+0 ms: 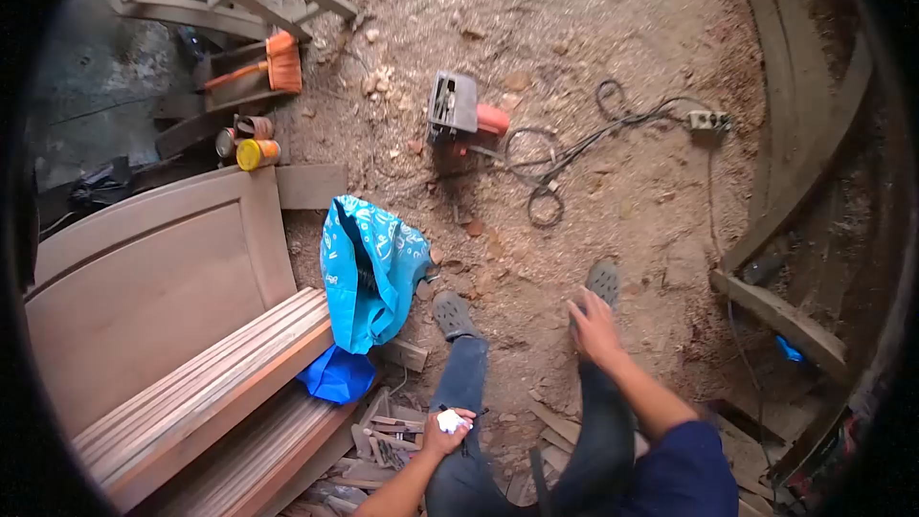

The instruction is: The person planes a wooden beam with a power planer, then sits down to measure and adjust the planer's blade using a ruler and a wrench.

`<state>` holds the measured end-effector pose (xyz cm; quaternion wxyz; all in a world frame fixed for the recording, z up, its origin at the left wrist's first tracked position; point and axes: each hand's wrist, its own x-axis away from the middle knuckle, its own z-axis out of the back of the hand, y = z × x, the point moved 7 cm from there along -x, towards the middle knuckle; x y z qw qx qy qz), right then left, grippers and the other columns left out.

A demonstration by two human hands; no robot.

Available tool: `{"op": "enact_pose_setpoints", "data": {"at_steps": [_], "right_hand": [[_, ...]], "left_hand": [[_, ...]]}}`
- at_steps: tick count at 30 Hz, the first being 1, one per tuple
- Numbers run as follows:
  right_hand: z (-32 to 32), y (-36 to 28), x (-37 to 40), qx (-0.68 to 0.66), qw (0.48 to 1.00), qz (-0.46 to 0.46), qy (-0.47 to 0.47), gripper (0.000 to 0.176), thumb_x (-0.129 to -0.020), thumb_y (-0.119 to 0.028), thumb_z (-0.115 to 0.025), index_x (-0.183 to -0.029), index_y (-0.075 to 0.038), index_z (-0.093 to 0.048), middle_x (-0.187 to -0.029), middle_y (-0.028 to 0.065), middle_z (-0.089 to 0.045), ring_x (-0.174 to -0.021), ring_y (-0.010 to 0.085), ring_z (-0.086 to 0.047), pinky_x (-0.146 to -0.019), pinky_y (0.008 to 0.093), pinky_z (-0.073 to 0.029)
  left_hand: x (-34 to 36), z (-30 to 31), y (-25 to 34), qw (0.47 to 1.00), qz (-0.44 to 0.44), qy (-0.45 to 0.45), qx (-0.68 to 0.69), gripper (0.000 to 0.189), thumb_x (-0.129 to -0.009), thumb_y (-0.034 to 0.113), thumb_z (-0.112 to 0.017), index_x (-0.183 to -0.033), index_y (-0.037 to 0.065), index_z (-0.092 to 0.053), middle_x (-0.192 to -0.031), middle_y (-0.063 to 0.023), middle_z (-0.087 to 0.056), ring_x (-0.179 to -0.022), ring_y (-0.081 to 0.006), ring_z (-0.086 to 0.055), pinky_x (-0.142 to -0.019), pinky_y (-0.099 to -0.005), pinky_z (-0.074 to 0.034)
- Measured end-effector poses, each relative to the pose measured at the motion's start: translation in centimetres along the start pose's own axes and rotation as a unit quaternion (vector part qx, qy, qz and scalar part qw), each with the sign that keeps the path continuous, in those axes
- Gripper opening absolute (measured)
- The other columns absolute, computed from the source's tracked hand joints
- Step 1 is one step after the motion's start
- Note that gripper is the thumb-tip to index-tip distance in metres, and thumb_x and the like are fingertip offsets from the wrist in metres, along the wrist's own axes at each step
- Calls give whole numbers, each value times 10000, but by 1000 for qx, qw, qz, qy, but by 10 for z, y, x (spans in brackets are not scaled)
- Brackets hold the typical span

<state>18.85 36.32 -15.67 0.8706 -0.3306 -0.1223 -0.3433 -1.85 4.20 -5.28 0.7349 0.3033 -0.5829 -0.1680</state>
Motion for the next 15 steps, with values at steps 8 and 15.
{"op": "enact_pose_setpoints", "data": {"at_steps": [8,15], "right_hand": [[177,144,168,7,948,-318,29,530,-832,-153,-721,-1326,-29,-579,-1480,284,-435,-1329,452,-462,-1075,491,-428],[203,131,38,-43,957,-287,-27,575,-837,-178,-721,-1373,-27,-575,-1512,299,-412,-1360,458,-453,-1136,472,-393]], "left_hand": [[-12,-78,80,981,143,27,-130,215,-879,191,-686,-1043,89,-782,-825,-25,-760,-732,-108,-688,-695,-297,-540],[-39,-96,245,997,-18,56,51,264,-862,214,-696,-1096,119,-772,-777,-69,-733,-709,-161,-699,-667,-325,-530]]}}
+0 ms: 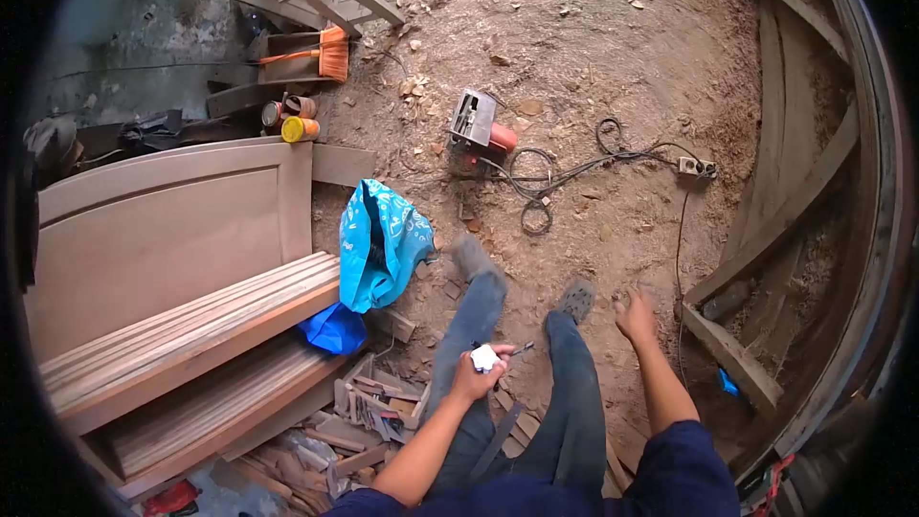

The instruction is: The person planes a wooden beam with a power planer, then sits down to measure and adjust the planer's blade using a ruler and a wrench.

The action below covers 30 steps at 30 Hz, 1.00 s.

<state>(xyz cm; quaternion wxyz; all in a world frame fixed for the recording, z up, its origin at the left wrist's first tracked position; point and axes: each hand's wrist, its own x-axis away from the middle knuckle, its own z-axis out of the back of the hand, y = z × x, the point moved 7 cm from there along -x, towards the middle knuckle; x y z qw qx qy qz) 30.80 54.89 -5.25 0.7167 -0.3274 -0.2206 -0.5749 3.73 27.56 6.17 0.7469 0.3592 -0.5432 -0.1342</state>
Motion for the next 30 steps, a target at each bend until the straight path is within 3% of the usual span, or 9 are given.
{"op": "enact_pose_setpoints", "data": {"at_steps": [3,6,7,11,12,14,18,25,30], "right_hand": [[13,-87,-47,-26,999,45,3,553,-856,-196,-713,-1362,-19,-578,-1481,281,-467,-1365,436,-461,-1130,469,-398],[14,-171,-137,-83,984,149,44,519,-875,-212,-707,-1325,18,-588,-1416,270,-539,-1324,428,-506,-1105,464,-420],[13,-200,-169,-120,975,176,58,510,-879,-218,-706,-1315,22,-594,-1368,273,-572,-1286,428,-537,-1085,461,-437],[-38,-306,-336,-112,958,252,79,479,-892,-268,-702,-1274,8,-618,-1231,282,-643,-1184,424,-603,-1012,465,-483],[-62,-318,-380,-69,931,319,164,454,-894,-277,-686,-1259,-12,-626,-1161,283,-667,-1113,447,-626,-967,485,-506],[-86,-363,-442,-48,943,312,105,396,-903,-300,-644,-1188,-25,-655,-986,298,-685,-961,485,-655,-852,532,-540],[-174,-392,-580,48,961,271,20,253,-855,-138,-597,-1083,-73,-686,-996,264,-688,-976,459,-657,-834,547,-528],[-179,-439,-595,118,903,390,136,155,-898,-71,-498,-961,-29,-633,-979,214,-670,-952,397,-667,-826,506,-538],[-155,-429,-600,132,916,335,177,201,-911,-123,-532,-1054,11,-576,-988,236,-672,-971,426,-652,-848,509,-525]], "left_hand": [[-24,2,-8,999,14,-19,29,369,-847,250,-689,-1198,143,-735,-1018,-114,-748,-888,-292,-721,-785,-375,-547],[-63,26,-23,996,12,-53,-73,405,-834,303,-701,-1211,160,-732,-1026,-112,-746,-921,-339,-709,-807,-405,-551],[-79,30,-36,989,-75,-61,-116,461,-802,320,-722,-1238,171,-722,-1063,-115,-734,-952,-329,-702,-860,-419,-546],[-97,49,-25,987,-2,-145,-61,540,-739,285,-763,-1263,167,-708,-1168,-104,-709,-1031,-308,-686,-971,-423,-512],[-102,52,-37,986,17,-154,-57,540,-739,285,-763,-1263,167,-708,-1168,-104,-709,-1031,-308,-686,-971,-423,-512],[-103,55,-37,969,-124,-170,-129,547,-726,242,-753,-1267,180,-703,-1180,-103,-717,-1086,-297,-688,-984,-428,-524],[-124,91,-20,989,-102,-49,-98,386,-725,282,-710,-1077,140,-779,-1025,-48,-764,-1022,-236,-723,-993,-404,-546],[-119,94,-31,996,-42,26,-74,312,-800,306,-697,-1074,180,-778,-1022,2,-766,-987,-190,-729,-963,-397,-564],[-123,89,-34,999,-38,8,-13,370,-760,287,-739,-1105,156,-768,-1025,-67,-759,-1021,-267,-716,-1018,-434,-544]]}}
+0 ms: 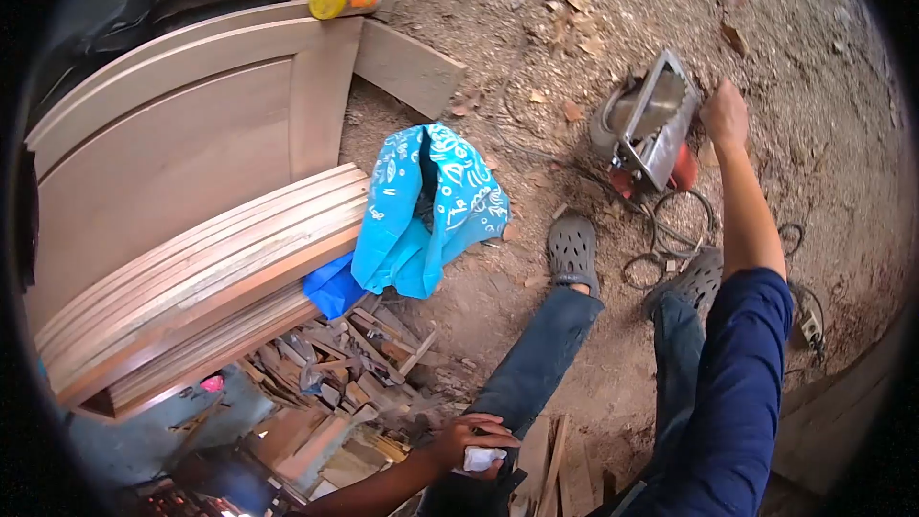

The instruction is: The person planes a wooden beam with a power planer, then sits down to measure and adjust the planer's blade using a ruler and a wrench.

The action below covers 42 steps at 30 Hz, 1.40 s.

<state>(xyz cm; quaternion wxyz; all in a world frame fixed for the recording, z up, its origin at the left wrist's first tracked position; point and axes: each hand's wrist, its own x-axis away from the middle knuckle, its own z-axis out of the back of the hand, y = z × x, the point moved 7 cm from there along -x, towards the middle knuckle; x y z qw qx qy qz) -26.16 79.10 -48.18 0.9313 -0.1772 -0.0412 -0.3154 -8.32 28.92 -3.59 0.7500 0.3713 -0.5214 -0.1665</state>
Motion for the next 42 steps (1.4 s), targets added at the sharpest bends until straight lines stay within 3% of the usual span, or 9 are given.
{"op": "enact_pose_setpoints", "data": {"at_steps": [5,13,16,20,23,26,28,36,42], "right_hand": [[93,-18,-14,-192,963,-171,78,282,-952,-222,-595,-1142,-19,-642,-998,233,-715,-924,378,-702,-824,436,-532],[82,-329,-54,-280,925,-26,-254,318,-877,-182,-610,-1101,15,-722,-1018,187,-748,-927,267,-726,-836,383,-554],[75,-457,-97,-357,922,68,-137,470,-881,-291,-696,-1217,34,-654,-1161,262,-696,-1093,391,-673,-957,441,-521],[41,-502,-49,-316,919,137,-193,567,-863,-326,-719,-1307,11,-616,-1264,265,-654,-1162,390,-648,-1009,440,-506],[45,-458,70,-427,837,94,-329,506,-903,-320,-653,-1293,2,-624,-1122,238,-716,-1067,340,-700,-919,406,-538],[78,-364,188,-471,796,42,-378,418,-977,-200,-643,-1325,26,-590,-1245,145,-691,-1096,211,-670,-963,340,-519],[112,-291,262,-523,726,-160,-418,405,-986,-202,-651,-1322,18,-594,-1203,116,-693,-1100,181,-650,-947,334,-516],[279,-101,379,-445,791,-273,-318,474,-976,-250,-672,-1351,23,-577,-1269,135,-670,-1170,225,-638,-1009,345,-496],[419,-20,488,-293,845,-419,-155,406,-949,-231,-649,-1286,-5,-650,-1166,179,-726,-1106,248,-690,-963,348,-527]], "left_hand": [[-2,-11,-5,1000,11,0,-20,377,-754,313,-758,-1106,179,-766,-1024,-48,-767,-1009,-247,-724,-1010,-421,-544],[-5,-35,-15,999,31,-7,-40,435,-773,428,-797,-1153,229,-727,-963,-86,-758,-999,-270,-725,-976,-402,-553],[-6,-32,-15,997,36,25,-68,423,-780,421,-793,-1151,228,-727,-962,-86,-752,-963,-270,-729,-894,-414,-578],[-6,-35,-19,999,48,10,4,417,-790,388,-787,-1157,200,-723,-965,-88,-743,-868,-289,-726,-786,-435,-583],[-14,-34,-20,999,42,-18,-12,414,-790,405,-783,-1116,159,-719,-943,-127,-737,-811,-301,-722,-764,-422,-579],[-16,-28,-15,998,50,-18,-40,386,-777,405,-781,-1040,130,-717,-890,-150,-730,-785,-324,-715,-744,-424,-576],[-17,-30,-15,997,53,-8,-50,367,-769,400,-780,-994,116,-716,-851,-159,-725,-769,-339,-711,-732,-432,-572],[-29,-31,-16,992,103,-23,-71,363,-714,421,-793,-899,109,-760,-796,-175,-723,-771,-386,-705,-717,-468,-558],[-38,5,31,996,32,3,-81,287,-748,385,-786,-871,126,-795,-761,-131,-742,-732,-278,-733,-665,-409,-558]]}}
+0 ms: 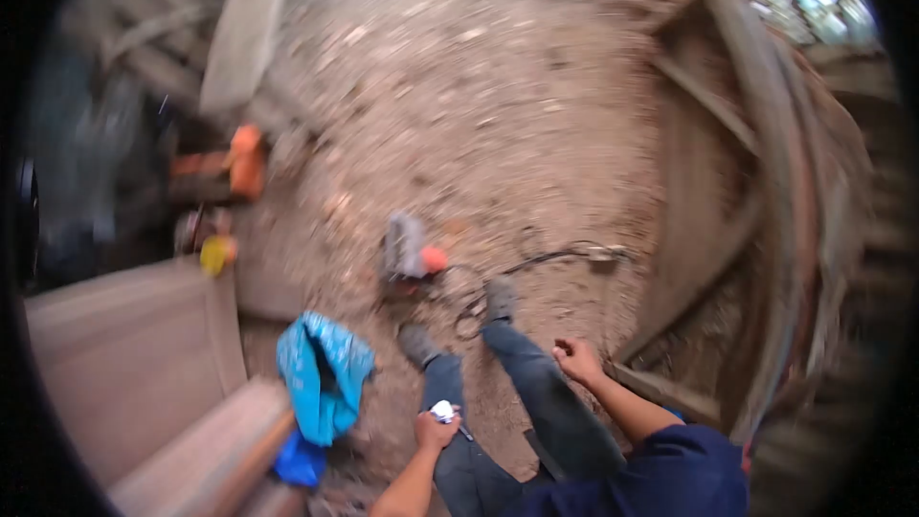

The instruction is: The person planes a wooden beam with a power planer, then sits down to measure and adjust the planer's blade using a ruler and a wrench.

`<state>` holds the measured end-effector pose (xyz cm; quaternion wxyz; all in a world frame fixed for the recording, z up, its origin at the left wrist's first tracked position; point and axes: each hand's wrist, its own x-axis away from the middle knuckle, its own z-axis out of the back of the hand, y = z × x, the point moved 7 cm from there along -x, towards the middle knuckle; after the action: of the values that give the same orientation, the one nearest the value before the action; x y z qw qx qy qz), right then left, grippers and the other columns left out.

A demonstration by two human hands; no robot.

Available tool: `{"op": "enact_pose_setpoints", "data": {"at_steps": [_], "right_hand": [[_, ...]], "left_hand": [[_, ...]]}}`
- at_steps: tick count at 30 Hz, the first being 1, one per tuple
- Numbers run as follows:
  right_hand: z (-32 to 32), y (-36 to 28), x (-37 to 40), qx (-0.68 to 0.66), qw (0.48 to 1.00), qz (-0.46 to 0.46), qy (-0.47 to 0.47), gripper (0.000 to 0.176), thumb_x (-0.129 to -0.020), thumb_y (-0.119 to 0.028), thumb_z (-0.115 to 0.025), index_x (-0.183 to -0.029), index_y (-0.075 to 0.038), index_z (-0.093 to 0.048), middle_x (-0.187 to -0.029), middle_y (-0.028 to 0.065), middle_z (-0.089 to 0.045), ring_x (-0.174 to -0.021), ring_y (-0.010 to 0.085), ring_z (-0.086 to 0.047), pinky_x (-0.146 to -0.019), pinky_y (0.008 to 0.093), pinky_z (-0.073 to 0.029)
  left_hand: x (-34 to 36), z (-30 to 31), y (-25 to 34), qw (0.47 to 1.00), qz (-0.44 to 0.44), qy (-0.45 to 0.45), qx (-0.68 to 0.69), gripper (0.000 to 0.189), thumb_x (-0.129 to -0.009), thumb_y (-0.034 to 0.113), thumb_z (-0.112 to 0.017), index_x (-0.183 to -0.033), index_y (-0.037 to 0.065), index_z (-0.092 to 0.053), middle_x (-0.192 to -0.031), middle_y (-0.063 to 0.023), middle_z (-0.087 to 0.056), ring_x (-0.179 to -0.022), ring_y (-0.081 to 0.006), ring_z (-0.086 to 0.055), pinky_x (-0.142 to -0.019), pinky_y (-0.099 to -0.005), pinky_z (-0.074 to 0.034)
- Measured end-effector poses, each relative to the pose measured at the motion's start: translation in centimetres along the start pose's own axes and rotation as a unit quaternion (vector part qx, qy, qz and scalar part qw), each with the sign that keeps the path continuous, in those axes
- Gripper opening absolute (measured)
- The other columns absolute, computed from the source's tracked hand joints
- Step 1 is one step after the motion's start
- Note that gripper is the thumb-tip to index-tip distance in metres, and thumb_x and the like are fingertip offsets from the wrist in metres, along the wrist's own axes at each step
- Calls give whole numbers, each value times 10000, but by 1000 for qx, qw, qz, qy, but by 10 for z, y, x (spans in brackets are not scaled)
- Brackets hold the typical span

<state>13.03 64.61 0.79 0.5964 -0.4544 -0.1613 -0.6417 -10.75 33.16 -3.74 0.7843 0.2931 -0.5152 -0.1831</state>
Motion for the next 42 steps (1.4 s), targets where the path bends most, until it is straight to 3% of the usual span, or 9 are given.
{"op": "enact_pose_setpoints", "data": {"at_steps": [4,6,17,22,28,32,36,40,42], "right_hand": [[81,45,143,-42,994,-50,93,403,-916,-296,-672,-1212,-23,-692,-1082,166,-744,-1025,243,-716,-911,362,-547],[105,93,201,-91,978,-90,166,392,-912,-292,-673,-1202,-29,-696,-1069,167,-745,-1018,249,-718,-902,370,-549],[120,213,449,-217,855,-217,417,395,-903,-207,-649,-1269,-61,-635,-1081,174,-726,-1017,328,-698,-899,416,-541],[217,291,521,-104,726,-106,671,361,-927,-164,-611,-1268,-47,-624,-1182,192,-681,-1104,380,-651,-962,445,-509],[320,431,605,38,658,-141,739,448,-951,-261,-671,-1314,-11,-592,-1301,209,-620,-1230,399,-570,-1059,481,-438],[333,495,607,-31,696,-193,691,547,-951,-380,-675,-1344,-14,-574,-1328,217,-606,-1239,405,-567,-1047,484,-452],[349,496,603,-57,744,-257,614,648,-940,-507,-644,-1390,-50,-549,-1374,202,-591,-1248,391,-576,-1030,481,-466],[334,518,577,-94,722,-176,663,625,-946,-481,-655,-1379,-41,-556,-1333,208,-619,-1220,385,-606,-992,464,-498],[330,516,576,-97,691,-150,701,595,-955,-455,-659,-1354,-22,-571,-1286,198,-651,-1187,370,-631,-974,441,-512]], "left_hand": [[-25,19,-45,936,144,44,317,294,-851,327,-683,-904,59,-792,-847,-83,-753,-681,-199,-679,-682,-358,-549],[-63,42,-108,868,160,57,466,440,-938,459,-514,-1106,124,-743,-790,-28,-695,-575,-198,-600,-520,-303,-485],[-22,171,48,956,175,39,232,553,-983,564,-423,-1259,142,-650,-1009,-42,-664,-842,-205,-624,-694,-376,-526],[25,145,94,974,133,9,183,544,-992,558,-431,-1263,139,-646,-1091,-59,-653,-949,-215,-623,-782,-405,-538],[102,-1,194,993,72,-24,89,620,-1010,638,-352,-1341,174,-598,-1143,-25,-663,-1044,-191,-617,-858,-433,-532],[128,-89,245,974,-4,-143,178,535,-978,457,-450,-1388,140,-582,-1035,-31,-711,-936,-167,-655,-822,-353,-534],[170,-127,266,977,-24,-111,183,537,-938,377,-507,-1371,68,-583,-1043,-46,-722,-921,-190,-669,-812,-310,-536],[178,-118,233,970,-17,-56,236,537,-948,360,-490,-1355,21,-579,-1060,-79,-724,-923,-189,-671,-823,-281,-521],[188,-98,207,977,-10,-40,209,487,-947,375,-490,-1315,86,-628,-1043,-63,-729,-859,-152,-685,-672,-269,-515]]}}
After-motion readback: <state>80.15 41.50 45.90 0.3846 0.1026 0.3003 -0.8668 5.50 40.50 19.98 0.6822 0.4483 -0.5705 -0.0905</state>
